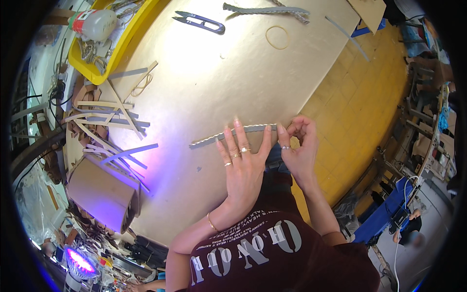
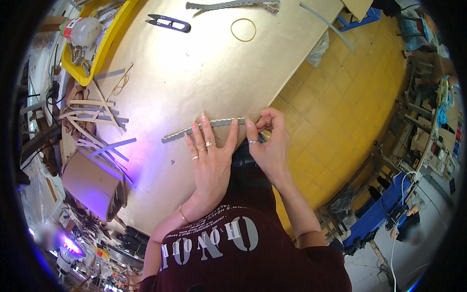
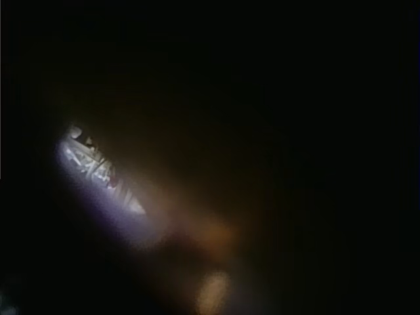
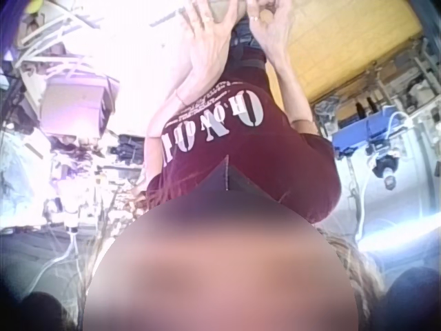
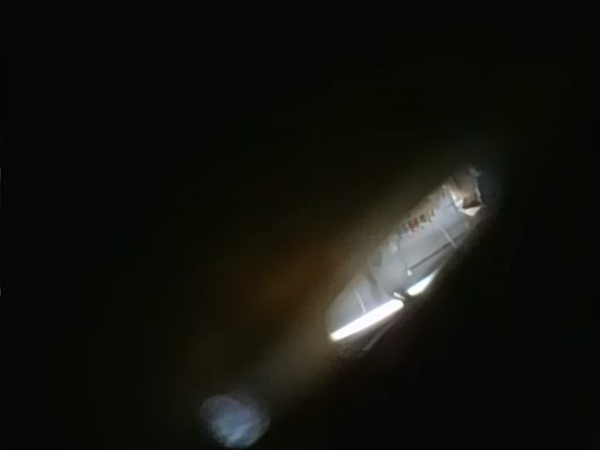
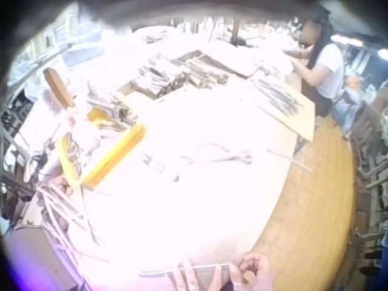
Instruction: The person braids flat silver-colored straps by hand on a workbench. They repeatedly pick up straps, braid them into a twisted pattern, and place the finished braids on the table. The person occasionally gathers and stacks the completed braids.
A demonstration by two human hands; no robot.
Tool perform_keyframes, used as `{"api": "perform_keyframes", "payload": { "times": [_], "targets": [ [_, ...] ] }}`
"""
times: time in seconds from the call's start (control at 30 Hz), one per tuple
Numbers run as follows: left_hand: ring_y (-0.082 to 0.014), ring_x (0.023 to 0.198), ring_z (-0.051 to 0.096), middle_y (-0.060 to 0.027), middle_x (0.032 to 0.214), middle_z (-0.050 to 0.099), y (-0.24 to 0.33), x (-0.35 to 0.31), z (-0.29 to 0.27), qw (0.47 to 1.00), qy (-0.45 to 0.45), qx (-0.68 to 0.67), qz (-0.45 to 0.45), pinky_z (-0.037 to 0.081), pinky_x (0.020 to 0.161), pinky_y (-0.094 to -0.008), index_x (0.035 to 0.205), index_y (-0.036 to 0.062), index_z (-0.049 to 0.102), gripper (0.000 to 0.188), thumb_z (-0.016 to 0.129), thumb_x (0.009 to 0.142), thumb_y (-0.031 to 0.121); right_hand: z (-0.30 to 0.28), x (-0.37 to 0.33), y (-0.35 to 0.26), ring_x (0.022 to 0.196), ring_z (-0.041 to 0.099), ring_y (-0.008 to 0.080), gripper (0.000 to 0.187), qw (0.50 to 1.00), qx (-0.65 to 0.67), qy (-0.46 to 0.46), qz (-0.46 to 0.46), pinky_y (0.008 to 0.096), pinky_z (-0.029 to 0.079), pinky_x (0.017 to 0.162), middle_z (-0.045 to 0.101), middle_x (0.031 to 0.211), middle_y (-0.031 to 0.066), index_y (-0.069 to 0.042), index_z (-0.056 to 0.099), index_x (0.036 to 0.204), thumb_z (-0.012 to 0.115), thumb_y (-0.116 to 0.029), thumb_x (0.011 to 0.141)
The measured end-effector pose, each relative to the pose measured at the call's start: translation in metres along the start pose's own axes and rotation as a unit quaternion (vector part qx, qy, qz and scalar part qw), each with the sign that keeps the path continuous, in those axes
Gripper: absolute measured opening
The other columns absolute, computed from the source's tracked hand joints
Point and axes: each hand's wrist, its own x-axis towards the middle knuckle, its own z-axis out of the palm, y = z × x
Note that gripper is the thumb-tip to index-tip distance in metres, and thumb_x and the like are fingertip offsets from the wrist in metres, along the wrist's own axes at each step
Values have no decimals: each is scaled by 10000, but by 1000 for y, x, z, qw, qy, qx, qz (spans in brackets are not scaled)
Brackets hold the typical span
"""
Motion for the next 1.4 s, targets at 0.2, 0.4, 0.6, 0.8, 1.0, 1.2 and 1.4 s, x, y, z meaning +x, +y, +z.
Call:
{"api": "perform_keyframes", "payload": {
  "times": [0.2,0.4,0.6,0.8,1.0,1.2,1.4],
  "targets": [
    [-475,1352,418,-318,1499,354,-1,-2,2,1000,-5,7,7,324,1117,-562,1501,340,369,627,544,918,188,-13,-12,12,912,578,267,485,930,-246,3,-274,368,472,764,586,1070,102,-168,643,1269,656,-8,812],
    [-409,1414,350,-259,1544,315,-10,-9,9,1000,-19,-18,12,259,1150,-565,1506,303,378,631,575,913,219,-5,-20,19,1043,529,271,583,870,-398,16,-289,433,370,857,556,1130,67,-290,650,1279,621,23,788],
    [-371,1460,256,-177,1587,270,-73,-35,5,973,-34,-212,-85,188,1171,-567,1513,132,363,696,603,919,404,-8,-15,27,1071,519,273,583,883,-359,25,-301,437,361,868,547,1122,83,-301,655,1265,612,39,792],
    [-393,1476,190,-192,1596,235,-82,-47,8,973,-31,-185,-137,141,1185,-558,1515,11,285,787,580,928,445,-7,-17,13,1099,503,309,580,899,-338,34,-275,452,347,946,538,1149,117,-260,694,1225,594,51,746],
    [-479,1475,92,-342,1566,134,-81,-54,27,955,77,-238,-158,76,1179,-593,1508,-54,222,845,628,901,372,1,-5,-23,1146,496,293,474,878,-325,-21,-351,462,369,965,534,1225,116,-94,603,1245,690,-161,783],
    [-523,1460,81,-384,1546,106,-80,-66,41,922,202,-280,-173,72,1163,-632,1506,-40,187,869,714,843,154,20,12,-39,1058,548,265,304,861,-294,-228,-346,396,408,882,577,1081,83,-90,631,1043,707,-315,851],
    [-536,1451,111,-377,1553,95,-80,-65,47,909,249,-285,-172,109,1160,-639,1498,8,229,807,688,839,77,1,39,-63,1032,571,252,284,889,-275,-337,-144,381,411,900,614,1016,60,-88,642,972,740,-317,836]
  ]
}}
